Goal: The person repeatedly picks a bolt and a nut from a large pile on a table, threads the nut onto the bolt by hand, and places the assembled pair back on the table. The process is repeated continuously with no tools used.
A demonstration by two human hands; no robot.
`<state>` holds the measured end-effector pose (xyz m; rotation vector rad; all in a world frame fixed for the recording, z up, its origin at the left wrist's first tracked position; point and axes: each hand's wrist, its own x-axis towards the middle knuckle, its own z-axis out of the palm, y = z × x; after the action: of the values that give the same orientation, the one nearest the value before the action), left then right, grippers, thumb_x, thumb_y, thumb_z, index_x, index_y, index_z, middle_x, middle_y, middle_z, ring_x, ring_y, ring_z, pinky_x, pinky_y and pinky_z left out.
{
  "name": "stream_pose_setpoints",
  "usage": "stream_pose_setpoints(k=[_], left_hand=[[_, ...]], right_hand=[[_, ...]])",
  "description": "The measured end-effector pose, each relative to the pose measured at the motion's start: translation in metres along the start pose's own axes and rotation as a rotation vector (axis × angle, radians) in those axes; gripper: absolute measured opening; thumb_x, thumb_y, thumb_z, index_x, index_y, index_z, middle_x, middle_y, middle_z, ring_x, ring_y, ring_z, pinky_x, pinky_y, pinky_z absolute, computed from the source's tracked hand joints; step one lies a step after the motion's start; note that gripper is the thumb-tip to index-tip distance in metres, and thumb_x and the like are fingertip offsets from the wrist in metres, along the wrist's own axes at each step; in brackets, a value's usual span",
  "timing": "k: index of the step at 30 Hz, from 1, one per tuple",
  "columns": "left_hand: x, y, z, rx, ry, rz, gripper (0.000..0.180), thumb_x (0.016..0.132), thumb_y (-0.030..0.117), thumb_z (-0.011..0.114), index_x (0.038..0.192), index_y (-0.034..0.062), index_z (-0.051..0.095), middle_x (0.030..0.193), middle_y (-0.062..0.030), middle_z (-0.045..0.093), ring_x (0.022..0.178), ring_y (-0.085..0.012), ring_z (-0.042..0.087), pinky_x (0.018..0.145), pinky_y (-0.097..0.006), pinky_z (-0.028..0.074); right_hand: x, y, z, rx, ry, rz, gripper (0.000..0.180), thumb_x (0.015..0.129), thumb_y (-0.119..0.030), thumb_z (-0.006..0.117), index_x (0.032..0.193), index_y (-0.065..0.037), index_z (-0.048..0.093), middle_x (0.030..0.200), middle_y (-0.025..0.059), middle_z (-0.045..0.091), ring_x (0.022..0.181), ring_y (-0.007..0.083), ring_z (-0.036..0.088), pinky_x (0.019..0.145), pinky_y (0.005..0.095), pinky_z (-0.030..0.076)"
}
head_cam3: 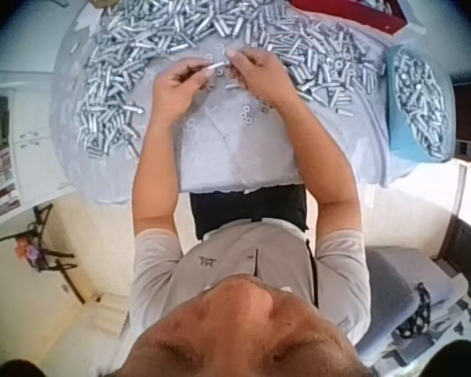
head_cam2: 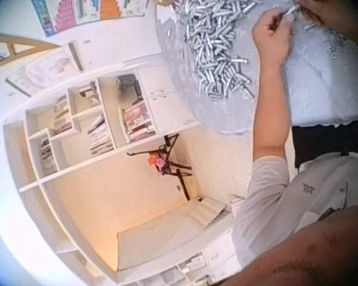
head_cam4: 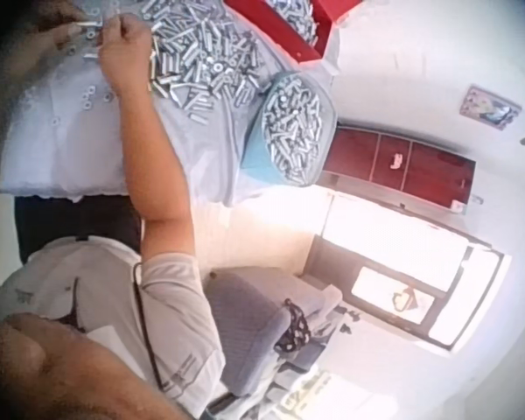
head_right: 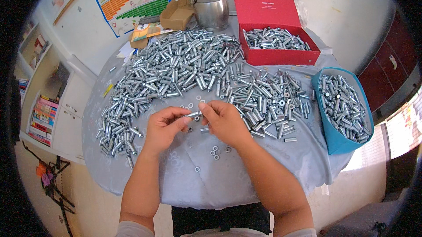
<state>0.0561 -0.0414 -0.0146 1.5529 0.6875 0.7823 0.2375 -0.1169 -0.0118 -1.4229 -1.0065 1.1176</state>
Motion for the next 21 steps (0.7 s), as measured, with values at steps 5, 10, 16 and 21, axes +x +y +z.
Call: stream_pose_setpoints(k=[5,10,16,21], left_hand=[[0.002,0.004,0.001,-0.051,0.052,-0.062,0.018,0.088,0.008,0.068,0.103,-0.0015,0.068,0.081,-0.0081,0.07,0.065,-0.0114,0.063,0.059,-0.024,0.051],[0.004,-0.002,0.0,-0.179,0.077,-0.092,0.017,0.089,0.011,0.067,0.101,-0.0014,0.068,0.081,-0.0104,0.07,0.062,-0.014,0.064,0.057,-0.025,0.053],[0.004,-0.002,0.002,-0.225,0.064,-0.103,0.016,0.089,0.012,0.068,0.098,-0.0006,0.068,0.082,-0.0105,0.07,0.062,-0.0139,0.064,0.057,-0.025,0.053],[0.004,-0.004,0.003,-0.233,0.066,-0.104,0.015,0.089,0.013,0.068,0.098,0.0002,0.067,0.081,-0.01,0.07,0.061,-0.0137,0.064,0.056,-0.026,0.053]], right_hand=[[0.002,0.008,-0.002,0.158,-0.053,-0.039,0.028,0.096,-0.027,0.06,0.093,0.0,0.064,0.072,0.0017,0.062,0.058,0.0084,0.054,0.054,0.0233,0.045],[0.002,0.005,0.002,0.192,-0.026,-0.1,0.021,0.095,-0.019,0.06,0.102,0.0,0.063,0.081,0.0024,0.063,0.064,0.0084,0.056,0.058,0.0235,0.047],[0.0,0.003,-0.002,0.164,-0.044,-0.145,0.023,0.095,-0.018,0.061,0.108,0.001,0.062,0.085,0.0034,0.063,0.067,0.0083,0.057,0.061,0.0229,0.047],[0.003,0.005,-0.008,0.152,-0.107,0.014,0.023,0.093,-0.016,0.063,0.11,0.0,0.062,0.086,0.003,0.063,0.07,0.0083,0.056,0.063,0.022,0.047]])
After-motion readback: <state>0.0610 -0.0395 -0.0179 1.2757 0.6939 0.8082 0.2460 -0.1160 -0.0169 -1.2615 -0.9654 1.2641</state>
